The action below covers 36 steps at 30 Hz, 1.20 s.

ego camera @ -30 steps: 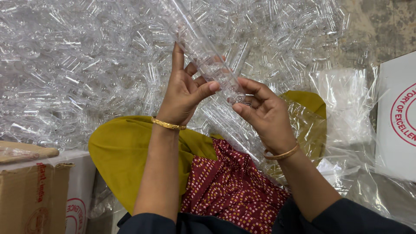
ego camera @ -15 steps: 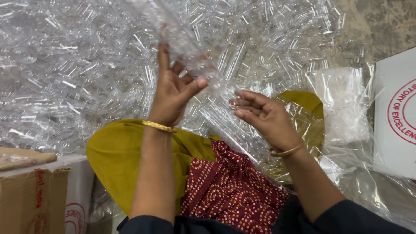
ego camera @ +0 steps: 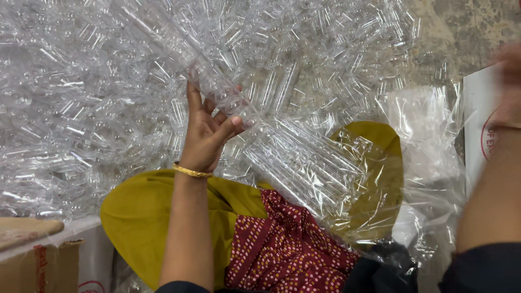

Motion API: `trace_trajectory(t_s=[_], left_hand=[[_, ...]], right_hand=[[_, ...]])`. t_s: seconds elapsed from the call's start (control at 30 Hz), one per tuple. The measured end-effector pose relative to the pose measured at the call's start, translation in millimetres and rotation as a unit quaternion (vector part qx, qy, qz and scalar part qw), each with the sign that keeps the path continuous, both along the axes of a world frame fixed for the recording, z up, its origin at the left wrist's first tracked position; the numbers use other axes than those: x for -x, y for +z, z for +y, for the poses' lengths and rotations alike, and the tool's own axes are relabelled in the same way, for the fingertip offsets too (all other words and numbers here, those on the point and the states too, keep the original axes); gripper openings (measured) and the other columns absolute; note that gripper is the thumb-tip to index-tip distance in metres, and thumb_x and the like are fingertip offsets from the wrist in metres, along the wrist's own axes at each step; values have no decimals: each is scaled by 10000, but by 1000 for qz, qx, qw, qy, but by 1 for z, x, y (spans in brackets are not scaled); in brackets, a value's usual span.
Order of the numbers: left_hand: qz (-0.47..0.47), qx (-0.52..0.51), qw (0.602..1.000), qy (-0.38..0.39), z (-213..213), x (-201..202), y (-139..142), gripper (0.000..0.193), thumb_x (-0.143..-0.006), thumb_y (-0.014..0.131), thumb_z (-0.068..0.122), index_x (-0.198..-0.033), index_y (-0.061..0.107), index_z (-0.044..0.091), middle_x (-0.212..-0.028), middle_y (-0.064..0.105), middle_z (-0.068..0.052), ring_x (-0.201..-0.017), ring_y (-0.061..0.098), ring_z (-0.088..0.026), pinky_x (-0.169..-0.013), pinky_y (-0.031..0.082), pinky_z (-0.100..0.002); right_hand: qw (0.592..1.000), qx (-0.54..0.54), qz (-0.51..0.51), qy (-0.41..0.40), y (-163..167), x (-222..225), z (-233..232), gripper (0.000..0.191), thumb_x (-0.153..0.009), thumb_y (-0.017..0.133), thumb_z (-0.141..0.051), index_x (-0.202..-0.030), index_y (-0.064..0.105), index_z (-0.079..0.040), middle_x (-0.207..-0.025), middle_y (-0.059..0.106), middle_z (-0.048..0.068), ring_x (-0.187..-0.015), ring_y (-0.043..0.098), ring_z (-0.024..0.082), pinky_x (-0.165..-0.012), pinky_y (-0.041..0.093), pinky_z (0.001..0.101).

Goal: The person sits on the floor and counts clear plastic cups one at a time, stacking them into a bundle. They place the counted stack into a clear plastic bag beside them and continue counting more cups from the large pile spread on the floor.

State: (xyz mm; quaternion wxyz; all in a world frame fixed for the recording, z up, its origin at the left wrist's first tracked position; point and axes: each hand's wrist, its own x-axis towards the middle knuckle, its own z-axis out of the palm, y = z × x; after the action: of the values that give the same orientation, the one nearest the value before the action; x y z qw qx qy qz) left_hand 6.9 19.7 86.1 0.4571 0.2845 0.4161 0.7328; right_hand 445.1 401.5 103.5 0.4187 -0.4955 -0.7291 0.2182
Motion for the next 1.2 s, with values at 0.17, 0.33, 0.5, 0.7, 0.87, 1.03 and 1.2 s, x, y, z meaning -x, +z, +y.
trace_trajectory(t_s=[0.17, 0.33, 0.5, 0.7, 0.87, 1.03, 1.2], left_hand=[[3, -8, 1000, 2, 11, 1, 4, 1149, -924, 723, -32, -1638, -99, 336, -1625, 372, -212, -1435, 525, -355, -1008, 633, -509], [9, 18, 1000, 13, 12, 8, 9, 1153, -893, 725, -22, -1647, -78, 317, -1590, 428, -231, -1383, 565, -355, -953, 620, -458], [23, 29, 999, 18, 14, 16, 2, 1147, -890, 722, -36, -1647, -80, 280, -1605, 392, -199, -1402, 548, -335, -997, 617, -441], [72, 7, 997, 14, 22, 13, -10, 1153, -887, 725, -71, -1668, -65, 240, -1638, 341, -195, -1442, 509, -328, -1086, 571, -458], [27, 18, 999, -32, 21, -1, -6, 1174, -866, 721, -53, -1658, -88, 259, -1585, 431, -236, -1382, 572, -309, -1071, 556, -432], [65, 2, 996, -58, 17, -5, -4, 1101, -892, 709, -10, -1650, -50, 235, -1571, 423, -176, -1313, 582, -265, -1025, 556, -401], [-44, -49, 998, -19, 17, -3, -13, 614, -1102, 602, 154, -1629, 318, 15, -1510, 515, -101, -1349, 551, -182, -1170, 486, -358]], right_hand=[[950, 111, -204, 209, -134, 174, -45, 314, -970, 626, -67, -1272, 707, -83, -1125, 776, 125, -970, 742, 247, -854, 575, 371], [831, 62, -489, 257, -195, 247, -79, 360, -930, 687, -205, -1270, 658, -89, -1191, 697, 161, -1145, 648, 335, -1141, 355, 550], [893, -3, -386, 229, -124, 256, -115, 469, -838, 779, -188, -1275, 651, -77, -1230, 656, 185, -1184, 606, 348, -1158, 250, 604], [857, 347, -55, 378, -33, 235, -197, 474, -854, 783, -99, -1304, 633, -104, -1299, 664, 43, -1184, 666, 191, -1059, 548, 319], [813, 413, 139, 386, -23, 239, -239, 452, -898, 757, -106, -1318, 614, -22, -1261, 666, 62, -1168, 659, 171, -1011, 585, 334], [808, 425, 162, 375, -26, 239, -249, 547, -878, 766, -88, -1386, 578, -8, -1273, 660, 84, -1180, 630, 165, -1014, 567, 325], [816, 429, 92, 376, -19, 230, -264, 616, -821, 807, -96, -1384, 580, 11, -1282, 690, 88, -1201, 652, 165, -1008, 579, 314]])
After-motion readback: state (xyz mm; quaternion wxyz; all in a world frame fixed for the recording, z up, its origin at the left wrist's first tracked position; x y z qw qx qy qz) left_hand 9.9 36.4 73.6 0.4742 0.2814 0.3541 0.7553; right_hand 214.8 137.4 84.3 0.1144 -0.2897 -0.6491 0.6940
